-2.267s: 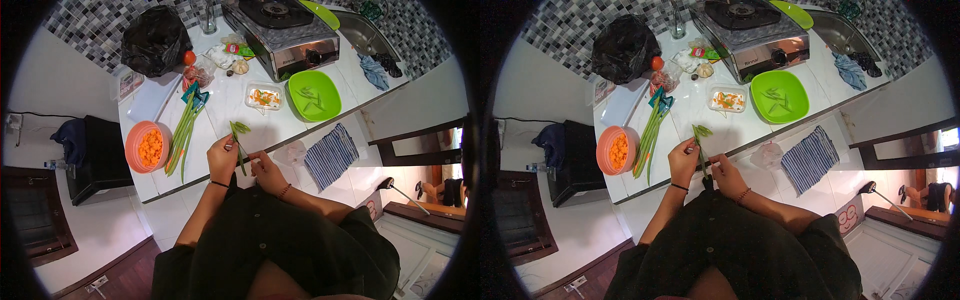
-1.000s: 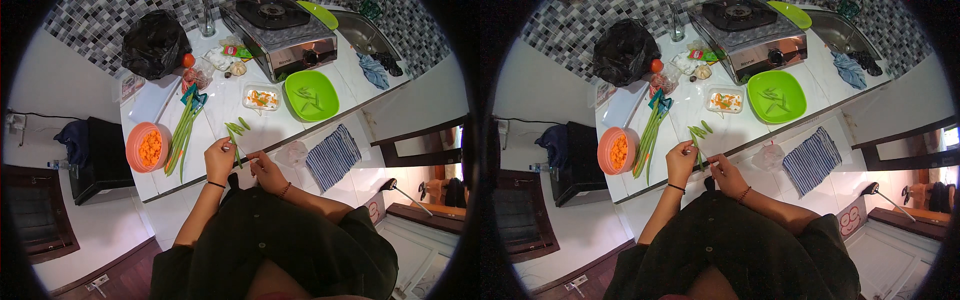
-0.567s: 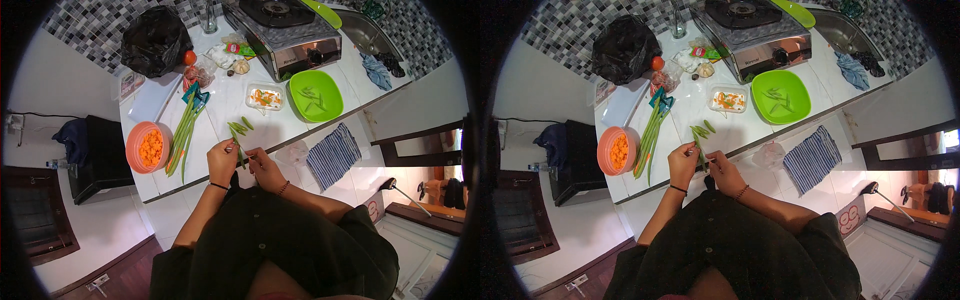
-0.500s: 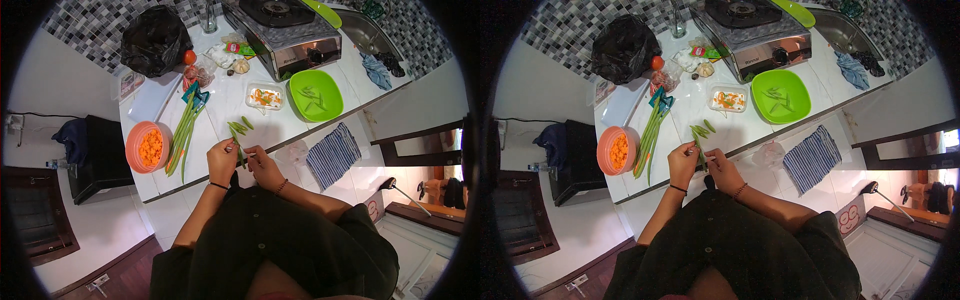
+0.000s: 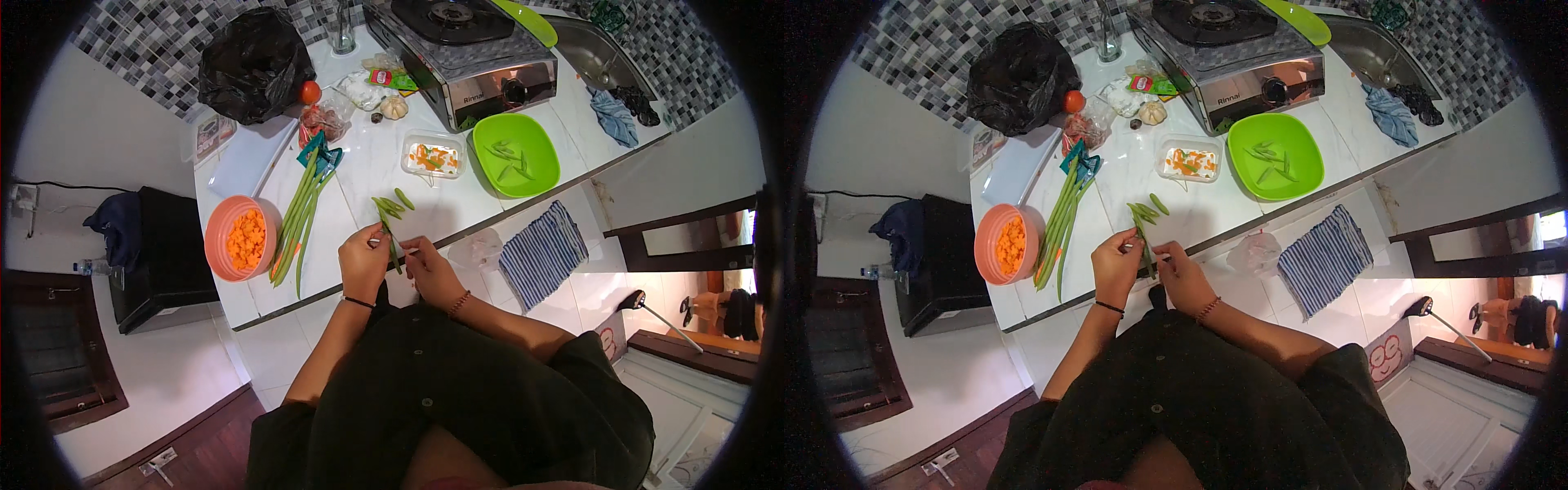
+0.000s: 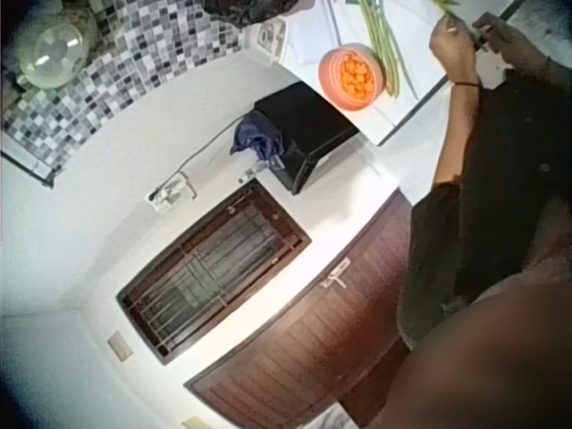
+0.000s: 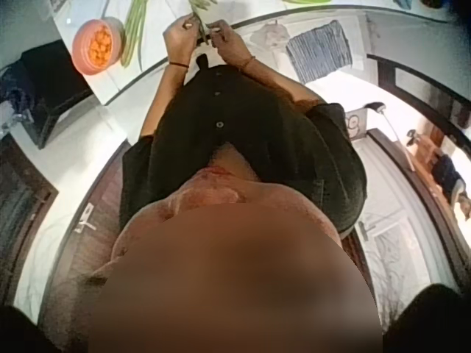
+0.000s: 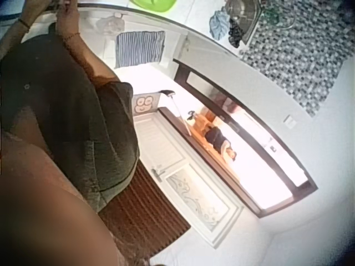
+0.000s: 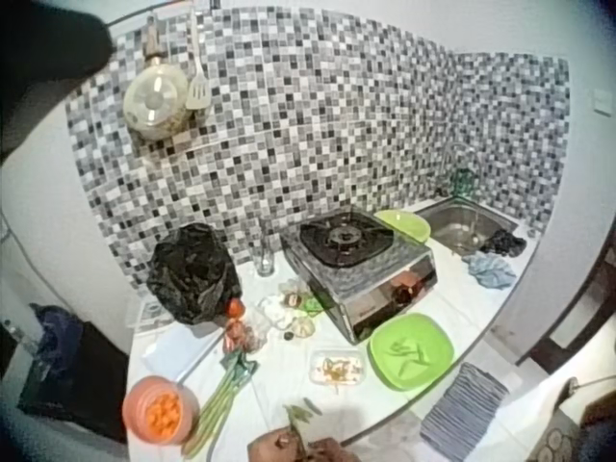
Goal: Cutting green beans into smaller pieces using a knife on a kitchen counter.
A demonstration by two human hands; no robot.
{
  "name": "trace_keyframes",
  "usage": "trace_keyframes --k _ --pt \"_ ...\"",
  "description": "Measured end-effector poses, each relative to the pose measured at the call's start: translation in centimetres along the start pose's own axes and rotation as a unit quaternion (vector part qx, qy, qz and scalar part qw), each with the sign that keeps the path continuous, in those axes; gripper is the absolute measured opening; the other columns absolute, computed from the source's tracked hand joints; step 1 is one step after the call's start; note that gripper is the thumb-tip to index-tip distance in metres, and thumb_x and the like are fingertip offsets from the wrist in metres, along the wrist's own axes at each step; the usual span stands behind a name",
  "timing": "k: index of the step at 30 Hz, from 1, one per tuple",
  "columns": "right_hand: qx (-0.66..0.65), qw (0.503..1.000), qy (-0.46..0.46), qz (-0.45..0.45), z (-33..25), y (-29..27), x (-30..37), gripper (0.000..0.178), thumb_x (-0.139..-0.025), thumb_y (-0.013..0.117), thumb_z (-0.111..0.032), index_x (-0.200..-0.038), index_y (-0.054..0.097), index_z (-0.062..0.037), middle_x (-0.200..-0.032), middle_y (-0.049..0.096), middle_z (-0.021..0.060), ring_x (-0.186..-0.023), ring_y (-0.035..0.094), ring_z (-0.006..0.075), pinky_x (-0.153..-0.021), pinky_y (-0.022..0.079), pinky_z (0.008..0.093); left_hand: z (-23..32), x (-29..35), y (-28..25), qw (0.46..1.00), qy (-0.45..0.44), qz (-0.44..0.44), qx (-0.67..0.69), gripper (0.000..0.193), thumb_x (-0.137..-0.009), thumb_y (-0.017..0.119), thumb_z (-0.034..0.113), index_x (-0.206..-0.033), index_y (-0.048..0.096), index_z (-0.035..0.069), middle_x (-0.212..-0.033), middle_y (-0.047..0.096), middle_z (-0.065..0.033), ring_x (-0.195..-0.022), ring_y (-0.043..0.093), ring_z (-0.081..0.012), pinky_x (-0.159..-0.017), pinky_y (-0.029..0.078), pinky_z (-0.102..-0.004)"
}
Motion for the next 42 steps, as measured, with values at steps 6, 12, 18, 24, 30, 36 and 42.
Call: trace_keyframes --k 6,12,18,24,30,36,42 --pt "0.024 0.999 0.04 -0.021 0.9 -1.0 2.0 0.021 -0.095 0.049 -0.014 -0.114 0.048 -0.0052 -0.067 0.056 0.0072 -0.063 0.054 0.0137 -0.06 0.045 0.0306 -0.2 0.3 0.1 1.0 -0.012 0.009 0.006 0.028 -0.078 0.068 0.008 -0.103 0.066 -0.004 -0.078 0.068 -0.0073 -0.061 0.057 -0.0084 -0.058 0.048 -0.0239" --pt "-0.003 1.0 0.007 -0.011 1.4 -0.9 1.2 0.02 -0.094 0.048 -0.013 -0.112 0.049 -0.0054 -0.067 0.056 0.0062 -0.062 0.054 0.0134 -0.06 0.045 0.0297 0.1 -0.2 0.2 1.0 0.003 0.029 0.004 0.023 -0.076 0.068 0.007 -0.097 0.066 -0.003 -0.077 0.068 -0.0071 -0.059 0.056 -0.0085 -0.056 0.047 -0.024" --pt "0.03 0.999 -0.016 -0.005 1.2 -1.6 1.5 0.02 -0.094 0.049 -0.014 -0.112 0.05 -0.0054 -0.067 0.056 0.0075 -0.063 0.055 0.0143 -0.062 0.046 0.0302 0.9 -0.3 0.1 0.999 0.009 0.043 -0.004 0.015 -0.075 0.068 0.009 -0.086 0.065 -0.001 -0.074 0.067 -0.0107 -0.059 0.063 -0.0161 -0.059 0.05 -0.0278" --pt "0.034 0.999 -0.038 -0.003 1.5 -1.4 0.5 0.021 -0.094 0.048 -0.015 -0.112 0.049 -0.004 -0.069 0.057 0.0075 -0.064 0.055 0.0153 -0.064 0.046 0.0308 0.3 -0.3 0.2 0.999 0.021 0.033 -0.034 0.014 -0.075 0.067 0.008 -0.085 0.064 -0.002 -0.07 0.066 -0.0113 -0.059 0.062 -0.0169 -0.059 0.049 -0.0283" --pt "-0.003 1.0 0.0 -0.03 0.8 -1.2 -0.2 0.022 -0.094 0.048 -0.015 -0.113 0.049 -0.0043 -0.069 0.057 0.0069 -0.064 0.055 0.0153 -0.063 0.046 0.0317 0.7 0.0 0.2 0.998 0.03 0.037 -0.039 0.016 -0.074 0.066 0.008 -0.086 0.063 -0.002 -0.07 0.066 -0.0118 -0.061 0.064 -0.0193 -0.059 0.05 -0.0298" --pt "0.005 1.0 0.018 -0.014 0.7 -1.0 0.7 0.02 -0.093 0.049 -0.015 -0.111 0.049 -0.0057 -0.068 0.057 0.0073 -0.063 0.055 0.0155 -0.062 0.045 0.0319 1.2 0.7 -0.2 0.995 0.033 -0.002 -0.094 0.02 -0.073 0.07 0.007 -0.09 0.062 0.0 -0.074 0.064 -0.0068 -0.06 0.059 -0.0128 -0.058 0.049 -0.0263" --pt "0.039 0.999 -0.012 -0.016 0.4 -0.6 0.0 0.02 -0.093 0.05 -0.014 -0.111 0.048 -0.0058 -0.069 0.057 0.0113 -0.062 0.056 0.0186 -0.06 0.045 0.0335 0.5 1.1 0.0 0.999 0.014 0.013 -0.046 0.018 -0.073 0.07 0.007 -0.088 0.061 0.0 -0.073 0.064 -0.0065 -0.06 0.058 -0.0116 -0.057 0.048 -0.0258"
Point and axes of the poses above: each hand's wrist, its own x-axis away from the middle knuckle, its own y-axis out of the palm, z = x × y, the point moved 1 cm from there along -x, towards the middle knuckle
